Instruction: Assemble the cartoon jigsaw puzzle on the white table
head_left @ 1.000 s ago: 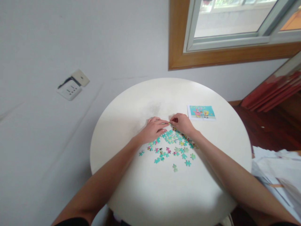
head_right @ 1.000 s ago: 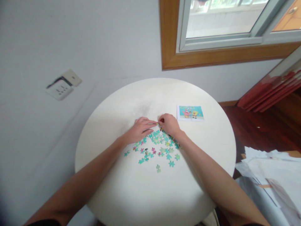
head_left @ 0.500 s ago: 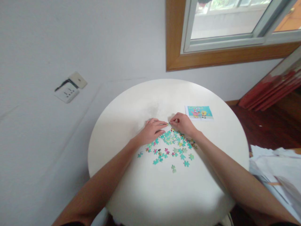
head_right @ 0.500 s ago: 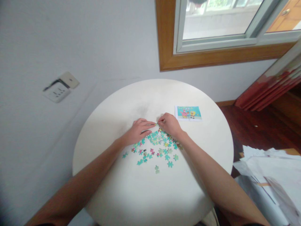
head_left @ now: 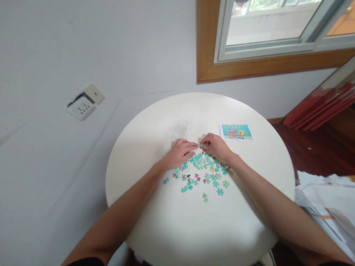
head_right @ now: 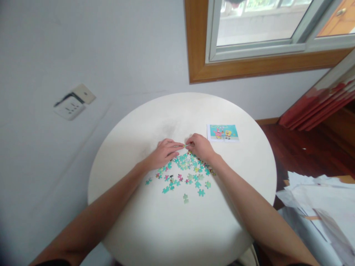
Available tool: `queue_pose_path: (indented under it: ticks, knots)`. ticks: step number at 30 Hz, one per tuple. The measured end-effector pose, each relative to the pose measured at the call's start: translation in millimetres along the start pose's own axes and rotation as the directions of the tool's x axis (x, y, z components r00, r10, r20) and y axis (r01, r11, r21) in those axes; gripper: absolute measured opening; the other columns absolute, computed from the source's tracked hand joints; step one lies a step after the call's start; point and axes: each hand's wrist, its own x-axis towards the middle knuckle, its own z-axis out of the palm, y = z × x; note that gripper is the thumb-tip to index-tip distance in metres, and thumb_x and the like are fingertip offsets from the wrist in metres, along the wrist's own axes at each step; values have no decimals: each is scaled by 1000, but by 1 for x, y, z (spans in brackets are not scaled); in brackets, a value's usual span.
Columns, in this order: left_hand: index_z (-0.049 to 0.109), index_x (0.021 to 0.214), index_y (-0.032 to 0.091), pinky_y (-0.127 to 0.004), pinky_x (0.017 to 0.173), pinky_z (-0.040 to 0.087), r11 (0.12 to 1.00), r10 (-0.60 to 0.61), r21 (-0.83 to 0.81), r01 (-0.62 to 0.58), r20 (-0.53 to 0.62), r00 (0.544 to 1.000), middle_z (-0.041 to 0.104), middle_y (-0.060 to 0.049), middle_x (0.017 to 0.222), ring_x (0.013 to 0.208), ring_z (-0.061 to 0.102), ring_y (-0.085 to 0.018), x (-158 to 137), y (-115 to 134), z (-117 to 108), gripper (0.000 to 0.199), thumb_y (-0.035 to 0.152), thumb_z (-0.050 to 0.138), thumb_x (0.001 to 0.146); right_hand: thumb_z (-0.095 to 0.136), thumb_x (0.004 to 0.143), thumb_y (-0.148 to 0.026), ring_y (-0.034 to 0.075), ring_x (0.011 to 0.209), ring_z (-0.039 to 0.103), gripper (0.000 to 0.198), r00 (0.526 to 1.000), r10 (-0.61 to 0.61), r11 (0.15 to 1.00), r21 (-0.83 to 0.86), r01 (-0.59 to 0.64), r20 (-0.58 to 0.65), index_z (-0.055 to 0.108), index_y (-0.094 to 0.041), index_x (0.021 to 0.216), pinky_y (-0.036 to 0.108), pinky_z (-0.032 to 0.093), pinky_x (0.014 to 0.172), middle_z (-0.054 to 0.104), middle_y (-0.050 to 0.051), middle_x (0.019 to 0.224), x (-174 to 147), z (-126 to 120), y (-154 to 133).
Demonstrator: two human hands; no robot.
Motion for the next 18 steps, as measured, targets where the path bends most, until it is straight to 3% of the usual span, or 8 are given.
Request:
queue_pose_path:
  ticks: [10, 15, 18]
  knots:
    - [62, 132, 31, -48, 106, 31, 999, -22, -33, 20, -36, 999, 61, 1, 138, 121, 45, -25, 0, 5, -3, 35, 33, 44, 102, 71, 82, -22, 16, 76, 58, 10, 1000, 7, 1000, 7, -7, -28, 74, -17, 90, 26, 43, 72, 65, 5, 84, 0, 5, 3]
    - [65, 128, 24, -45, 105, 36, 999, -28, -34, 20, -239, 971, 66, -3, 131, 116, 51, -23, 1, -10, -6, 34, 30, 46, 100, 62, 86, -23, 16, 71, 60, 14, 994, 82, 992, 104, -75, -67, 73, -15, 89, 27, 44, 70, 71, 5, 81, 1, -7, 12]
    - [70, 117, 21, -42, 102, 40, 994, -109, -56, 95, -352, 930, 71, -5, 119, 111, 57, -23, 1, -22, -9, 27, 25, 52, 96, 60, 85, -21, 16, 68, 62, 15, 980, 179, 979, 115, -169, -85, 73, -14, 84, 27, 44, 66, 72, 7, 78, -1, -19, 19]
